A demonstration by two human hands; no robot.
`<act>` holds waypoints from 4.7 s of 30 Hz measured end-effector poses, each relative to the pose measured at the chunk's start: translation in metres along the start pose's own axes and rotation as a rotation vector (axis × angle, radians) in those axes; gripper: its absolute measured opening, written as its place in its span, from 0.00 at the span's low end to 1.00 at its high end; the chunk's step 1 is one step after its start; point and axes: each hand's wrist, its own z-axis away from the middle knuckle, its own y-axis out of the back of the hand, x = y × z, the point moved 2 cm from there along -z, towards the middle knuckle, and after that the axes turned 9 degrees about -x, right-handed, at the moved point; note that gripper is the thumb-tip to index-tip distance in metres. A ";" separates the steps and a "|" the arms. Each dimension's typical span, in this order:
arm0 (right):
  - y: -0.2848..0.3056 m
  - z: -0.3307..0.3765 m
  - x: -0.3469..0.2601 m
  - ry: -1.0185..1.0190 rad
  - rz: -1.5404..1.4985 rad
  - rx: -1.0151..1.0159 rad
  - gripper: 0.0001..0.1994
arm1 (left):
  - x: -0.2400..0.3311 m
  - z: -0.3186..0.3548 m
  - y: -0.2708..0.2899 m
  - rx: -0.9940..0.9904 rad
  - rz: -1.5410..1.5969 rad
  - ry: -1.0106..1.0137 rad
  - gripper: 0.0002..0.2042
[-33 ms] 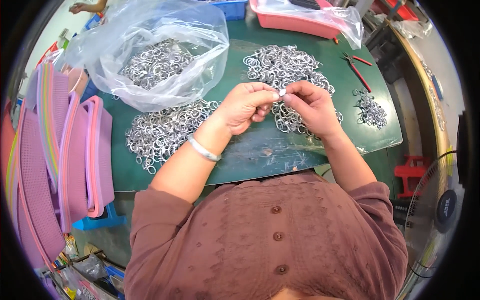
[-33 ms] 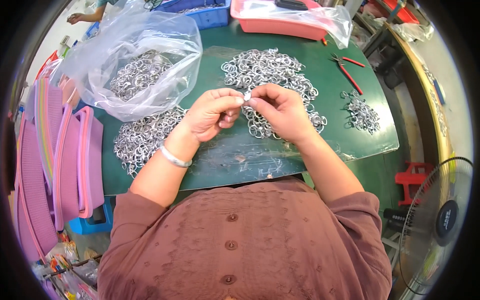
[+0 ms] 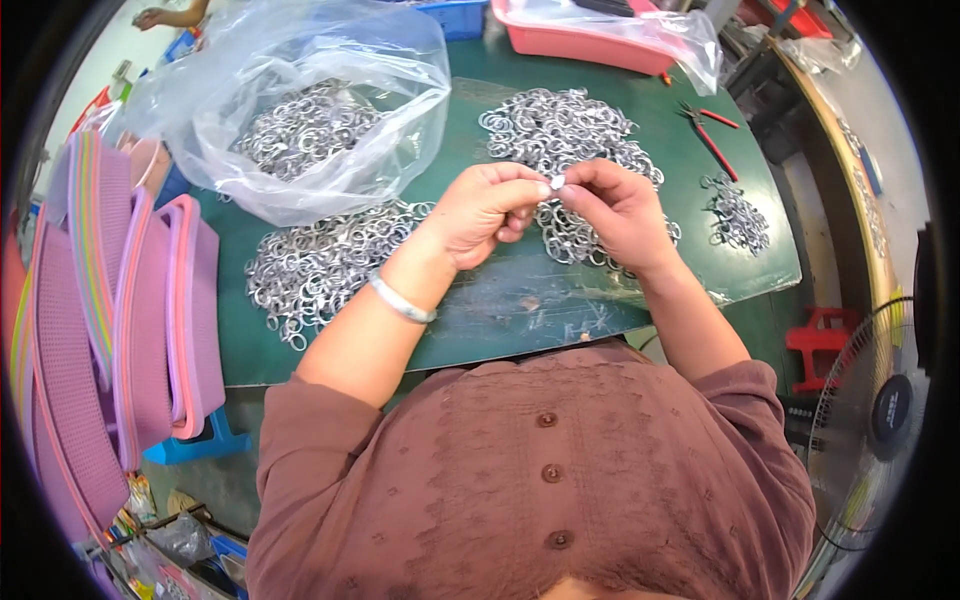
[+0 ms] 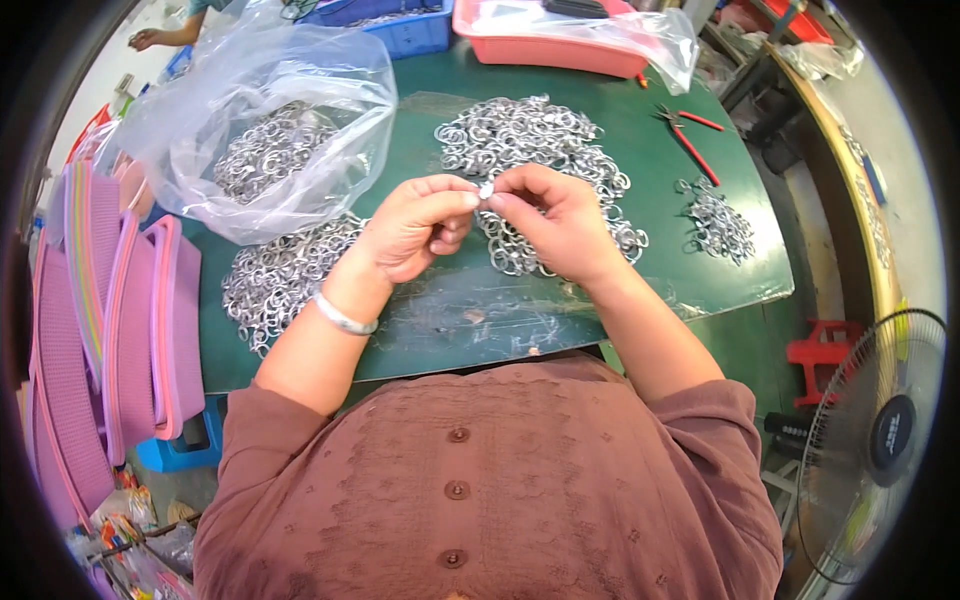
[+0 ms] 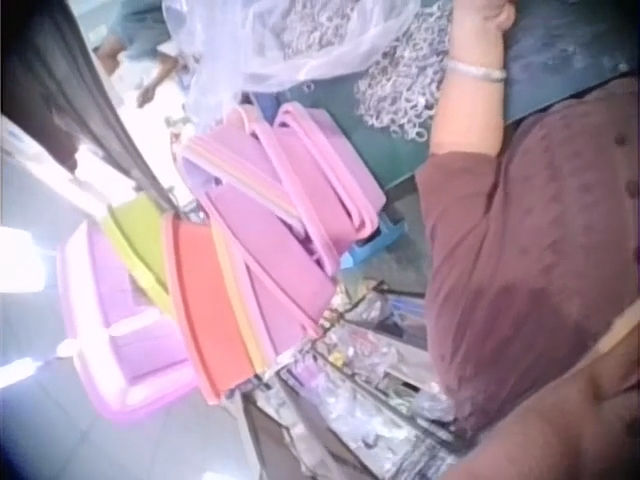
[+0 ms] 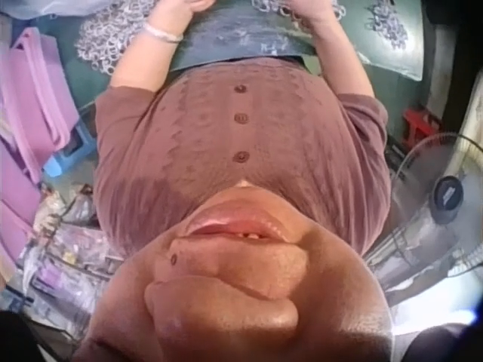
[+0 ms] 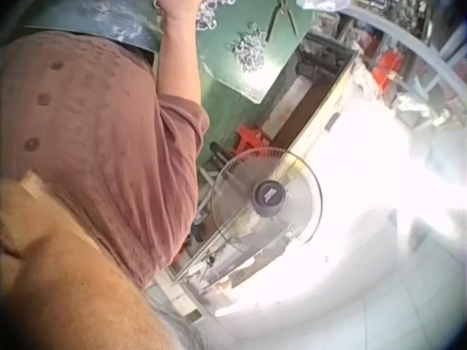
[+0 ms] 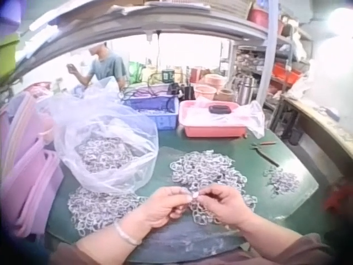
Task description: The person joins small metal rings and clips together by hand at a workbench, picking them up from a pile and a plastic bag.
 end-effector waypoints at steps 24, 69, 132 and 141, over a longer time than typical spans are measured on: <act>-0.003 0.006 -0.005 0.110 0.036 -0.010 0.10 | -0.005 -0.002 0.001 -0.053 -0.054 -0.091 0.03; 0.002 0.005 0.005 -0.156 -0.403 -0.176 0.12 | -0.006 0.005 -0.022 0.094 -0.418 -0.339 0.05; 0.000 0.000 0.000 -0.072 -0.296 -0.134 0.12 | -0.010 0.006 -0.019 0.181 -0.613 -0.465 0.03; 0.001 0.000 -0.001 0.070 -0.035 -0.036 0.11 | -0.009 0.005 -0.019 0.211 -0.605 -0.476 0.03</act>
